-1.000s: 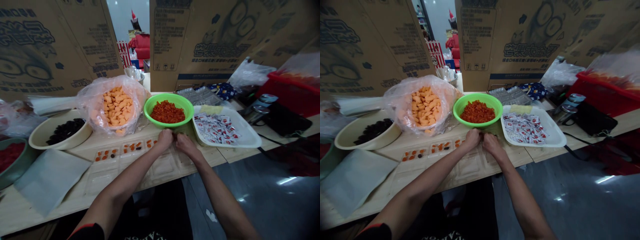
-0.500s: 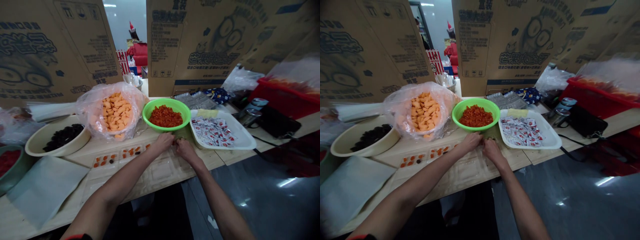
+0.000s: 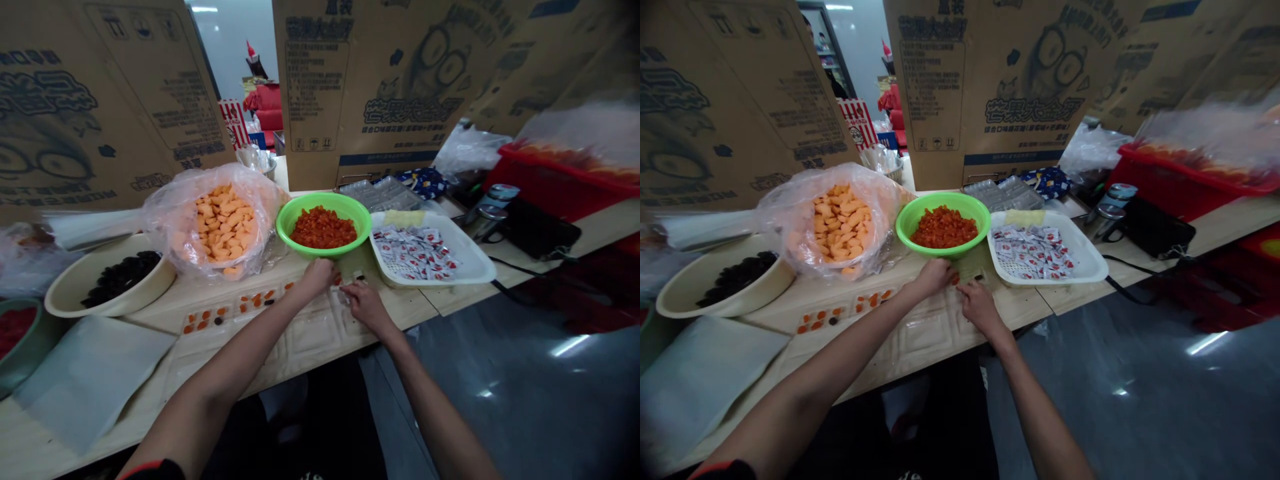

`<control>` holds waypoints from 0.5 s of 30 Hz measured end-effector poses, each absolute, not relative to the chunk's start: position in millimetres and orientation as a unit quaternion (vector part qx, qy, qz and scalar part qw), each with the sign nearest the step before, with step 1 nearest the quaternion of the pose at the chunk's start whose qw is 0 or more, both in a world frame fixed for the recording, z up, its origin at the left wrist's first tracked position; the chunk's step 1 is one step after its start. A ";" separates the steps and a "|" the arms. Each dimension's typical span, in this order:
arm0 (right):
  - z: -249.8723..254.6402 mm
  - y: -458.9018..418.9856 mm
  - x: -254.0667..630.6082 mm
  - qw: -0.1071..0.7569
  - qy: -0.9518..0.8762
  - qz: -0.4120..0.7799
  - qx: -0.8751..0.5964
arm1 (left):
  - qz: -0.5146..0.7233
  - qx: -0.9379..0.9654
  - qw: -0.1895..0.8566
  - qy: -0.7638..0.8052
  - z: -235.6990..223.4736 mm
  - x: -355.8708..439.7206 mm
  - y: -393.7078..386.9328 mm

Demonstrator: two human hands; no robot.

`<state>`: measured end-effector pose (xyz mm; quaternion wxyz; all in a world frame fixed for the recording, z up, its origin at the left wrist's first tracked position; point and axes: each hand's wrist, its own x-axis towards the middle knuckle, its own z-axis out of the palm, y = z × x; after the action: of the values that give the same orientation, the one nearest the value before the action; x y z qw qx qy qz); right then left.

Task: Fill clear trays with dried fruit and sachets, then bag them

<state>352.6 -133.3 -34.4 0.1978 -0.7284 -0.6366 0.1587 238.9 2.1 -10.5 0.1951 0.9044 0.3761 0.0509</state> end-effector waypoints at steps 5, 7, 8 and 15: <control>-40.0 -150.9 347.2 0.283 -0.639 0.150 -0.699 | 0.096 0.878 0.245 0.401 -9.4 225.5 -0.6; -39.4 -158.2 348.0 0.320 -0.632 0.132 -0.693 | 0.106 0.868 0.262 0.409 -9.3 224.8 -3.5; -39.1 -161.9 348.7 0.335 -0.620 0.117 -0.700 | 0.112 0.864 0.269 0.411 -9.5 226.4 -6.0; -36.9 -181.1 347.1 0.351 -0.527 0.059 -0.772 | 0.145 0.893 0.270 0.329 -14.0 253.4 -37.0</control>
<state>347.1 -181.1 -36.9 0.3514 -0.7719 -0.5266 0.0586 253.4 -37.0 -14.0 0.2699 0.8933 0.3290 0.1447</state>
